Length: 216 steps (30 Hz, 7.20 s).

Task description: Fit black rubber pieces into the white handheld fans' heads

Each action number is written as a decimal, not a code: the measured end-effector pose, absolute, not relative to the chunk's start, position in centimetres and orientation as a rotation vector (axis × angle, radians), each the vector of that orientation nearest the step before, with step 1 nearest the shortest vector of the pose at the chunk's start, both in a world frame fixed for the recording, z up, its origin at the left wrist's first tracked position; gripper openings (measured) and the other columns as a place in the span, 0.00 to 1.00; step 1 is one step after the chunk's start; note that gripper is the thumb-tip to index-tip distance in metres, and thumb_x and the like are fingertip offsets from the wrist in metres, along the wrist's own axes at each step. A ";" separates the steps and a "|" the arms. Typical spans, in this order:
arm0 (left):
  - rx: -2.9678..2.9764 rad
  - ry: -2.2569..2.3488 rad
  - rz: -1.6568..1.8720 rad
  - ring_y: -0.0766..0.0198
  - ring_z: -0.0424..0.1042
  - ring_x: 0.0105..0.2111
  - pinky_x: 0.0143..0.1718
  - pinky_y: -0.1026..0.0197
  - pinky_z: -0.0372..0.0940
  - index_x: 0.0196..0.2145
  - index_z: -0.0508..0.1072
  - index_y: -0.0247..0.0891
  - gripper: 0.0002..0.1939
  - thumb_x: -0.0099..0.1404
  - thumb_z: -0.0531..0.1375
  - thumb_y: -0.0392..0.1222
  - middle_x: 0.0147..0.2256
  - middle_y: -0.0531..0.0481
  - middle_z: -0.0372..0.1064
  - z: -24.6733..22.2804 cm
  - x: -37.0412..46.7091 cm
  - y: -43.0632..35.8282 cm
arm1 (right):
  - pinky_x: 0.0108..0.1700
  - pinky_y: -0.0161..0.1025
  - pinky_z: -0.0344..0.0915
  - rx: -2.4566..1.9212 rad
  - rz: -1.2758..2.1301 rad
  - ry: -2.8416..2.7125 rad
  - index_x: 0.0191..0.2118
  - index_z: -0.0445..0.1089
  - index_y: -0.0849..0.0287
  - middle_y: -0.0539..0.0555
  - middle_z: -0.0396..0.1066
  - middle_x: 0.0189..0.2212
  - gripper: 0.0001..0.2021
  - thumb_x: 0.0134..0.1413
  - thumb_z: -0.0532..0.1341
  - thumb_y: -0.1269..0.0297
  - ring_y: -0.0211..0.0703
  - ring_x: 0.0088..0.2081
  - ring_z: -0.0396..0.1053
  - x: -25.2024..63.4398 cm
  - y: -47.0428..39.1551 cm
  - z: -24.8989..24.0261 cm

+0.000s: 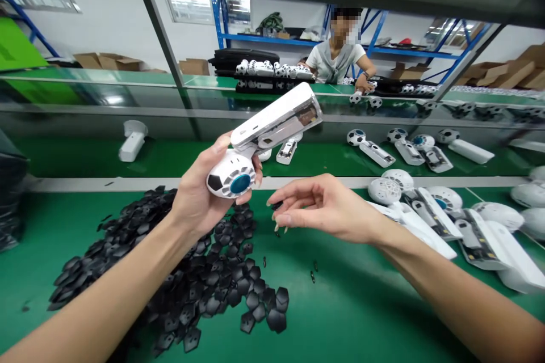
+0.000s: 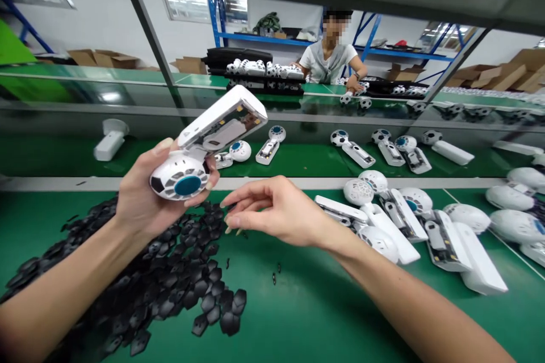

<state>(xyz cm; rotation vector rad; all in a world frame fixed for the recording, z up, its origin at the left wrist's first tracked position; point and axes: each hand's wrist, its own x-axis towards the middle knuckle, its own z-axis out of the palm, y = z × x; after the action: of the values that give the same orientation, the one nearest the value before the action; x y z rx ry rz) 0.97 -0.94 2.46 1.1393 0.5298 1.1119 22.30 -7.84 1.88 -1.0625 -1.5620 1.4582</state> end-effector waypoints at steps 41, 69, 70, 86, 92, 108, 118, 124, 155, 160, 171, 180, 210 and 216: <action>2.016 0.707 1.521 0.56 0.76 0.40 0.35 0.57 0.69 0.37 0.73 0.47 0.16 0.70 0.71 0.58 0.38 0.52 0.75 1.8 2.0 -5.3 | 0.33 0.33 0.79 -0.817 1.788 -1.077 0.39 0.83 0.61 0.49 0.78 0.25 0.23 0.37 0.86 0.61 0.39 0.27 0.78 20.7 -7.8 1.6; 2.332 1.385 0.786 0.43 0.68 0.63 0.65 0.36 0.66 0.56 0.75 0.36 0.20 0.74 0.67 0.51 0.61 0.38 0.70 -1.1 8.8 12.2 | 0.34 0.35 0.63 -1.383 0.783 -1.865 0.37 0.75 0.56 0.46 0.81 0.29 0.05 0.68 0.66 0.68 0.38 0.29 0.78 23.3 -7.6 3.8; 2.351 1.362 0.655 0.45 0.70 0.63 0.64 0.36 0.67 0.59 0.75 0.36 0.21 0.75 0.67 0.50 0.63 0.38 0.69 -1.3 10.3 12.0 | 0.34 0.35 0.63 -1.405 0.752 -1.860 0.36 0.76 0.56 0.46 0.81 0.29 0.06 0.68 0.66 0.69 0.39 0.30 0.79 23.8 -7.4 3.9; 1.507 1.088 0.893 0.62 0.78 0.32 0.35 0.59 0.74 0.40 0.73 0.35 0.12 0.62 0.71 0.31 0.39 0.45 0.78 1.0 9.2 9.2 | 0.34 0.38 0.55 -1.396 0.878 -2.478 0.40 0.84 0.53 0.47 0.84 0.34 0.05 0.63 0.72 0.72 0.43 0.37 0.78 20.7 -8.3 -0.2; 1.111 0.985 1.147 0.67 0.67 0.25 0.28 0.64 0.66 0.34 0.75 0.36 0.12 0.60 0.75 0.34 0.26 0.54 0.67 1.8 4.1 6.1 | 0.35 0.39 0.56 -1.341 0.845 -2.549 0.44 0.84 0.54 0.49 0.85 0.40 0.04 0.65 0.73 0.69 0.46 0.41 0.80 19.2 -9.3 -0.7; 1.072 0.803 1.179 0.65 0.70 0.34 0.38 0.63 0.68 0.38 0.76 0.38 0.19 0.60 0.77 0.51 0.35 0.51 0.72 0.5 2.6 1.0 | 0.36 0.39 0.69 -0.514 -0.169 -2.301 0.41 0.79 0.59 0.52 0.83 0.37 0.06 0.72 0.65 0.73 0.40 0.36 0.79 20.7 -9.3 -2.0; 1.286 0.979 1.131 0.58 0.78 0.41 0.40 0.60 0.72 0.51 0.74 0.39 0.30 0.57 0.78 0.54 0.46 0.45 0.78 0.8 2.3 -0.6 | 0.48 0.41 0.82 -0.388 -0.345 -2.295 0.47 0.81 0.49 0.52 0.86 0.48 0.11 0.71 0.63 0.73 0.48 0.46 0.85 22.1 -9.6 -1.8; 1.617 1.002 1.190 0.59 0.76 0.37 0.36 0.62 0.72 0.54 0.76 0.46 0.28 0.60 0.75 0.55 0.42 0.50 0.76 1.3 1.9 -1.1 | 0.45 0.33 0.82 -0.655 0.054 -2.042 0.42 0.81 0.56 0.53 0.86 0.37 0.09 0.65 0.69 0.79 0.43 0.39 0.86 21.3 -8.6 0.1; 1.850 0.947 1.058 0.58 0.71 0.31 0.30 0.60 0.67 0.49 0.73 0.46 0.28 0.58 0.75 0.61 0.37 0.51 0.72 2.0 2.9 -2.5 | 0.44 0.38 0.77 -0.975 0.765 -1.618 0.38 0.80 0.57 0.49 0.84 0.36 0.01 0.61 0.70 0.70 0.42 0.38 0.82 22.2 -7.4 2.5; 1.814 0.931 1.102 0.60 0.71 0.30 0.27 0.62 0.66 0.46 0.73 0.47 0.31 0.51 0.80 0.58 0.37 0.52 0.72 1.9 2.9 -2.7 | 0.44 0.39 0.80 -0.983 0.913 -1.473 0.35 0.78 0.58 0.52 0.84 0.35 0.07 0.55 0.75 0.64 0.45 0.38 0.82 21.7 -7.6 2.5; 1.939 0.920 1.300 0.60 0.72 0.33 0.33 0.61 0.66 0.45 0.74 0.43 0.19 0.63 0.73 0.53 0.40 0.49 0.74 0.8 3.1 -2.4 | 0.36 0.38 0.80 -1.103 1.056 -1.478 0.45 0.78 0.56 0.51 0.85 0.33 0.05 0.64 0.70 0.67 0.45 0.33 0.84 23.9 -8.6 4.8; 1.830 0.918 1.321 0.61 0.75 0.33 0.34 0.61 0.68 0.49 0.76 0.42 0.19 0.65 0.73 0.52 0.40 0.49 0.75 0.3 3.0 -2.2 | 0.36 0.39 0.64 -1.414 1.010 -2.378 0.39 0.84 0.56 0.50 0.85 0.34 0.03 0.64 0.73 0.70 0.46 0.36 0.82 19.7 -10.5 0.4; 1.750 0.888 1.377 0.63 0.76 0.32 0.31 0.64 0.72 0.47 0.76 0.41 0.21 0.62 0.75 0.51 0.42 0.49 0.76 0.0 2.8 -1.5 | 0.34 0.36 0.58 -1.319 1.090 -2.367 0.33 0.78 0.58 0.46 0.78 0.30 0.08 0.60 0.76 0.71 0.37 0.31 0.71 19.0 -9.6 -2.3; 1.784 0.895 1.394 0.65 0.75 0.31 0.31 0.64 0.72 0.45 0.74 0.41 0.19 0.66 0.73 0.53 0.40 0.51 0.74 -0.2 2.5 -1.0 | 0.38 0.33 0.72 -1.070 1.182 -1.980 0.39 0.77 0.58 0.48 0.82 0.33 0.04 0.66 0.71 0.70 0.38 0.34 0.80 20.1 -9.1 -1.7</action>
<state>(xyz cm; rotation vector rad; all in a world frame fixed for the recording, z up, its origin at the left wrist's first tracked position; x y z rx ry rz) 2.46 -0.99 -0.20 1.7836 0.8954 1.3945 20.13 -9.06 -1.74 -1.0696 -1.9802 1.1815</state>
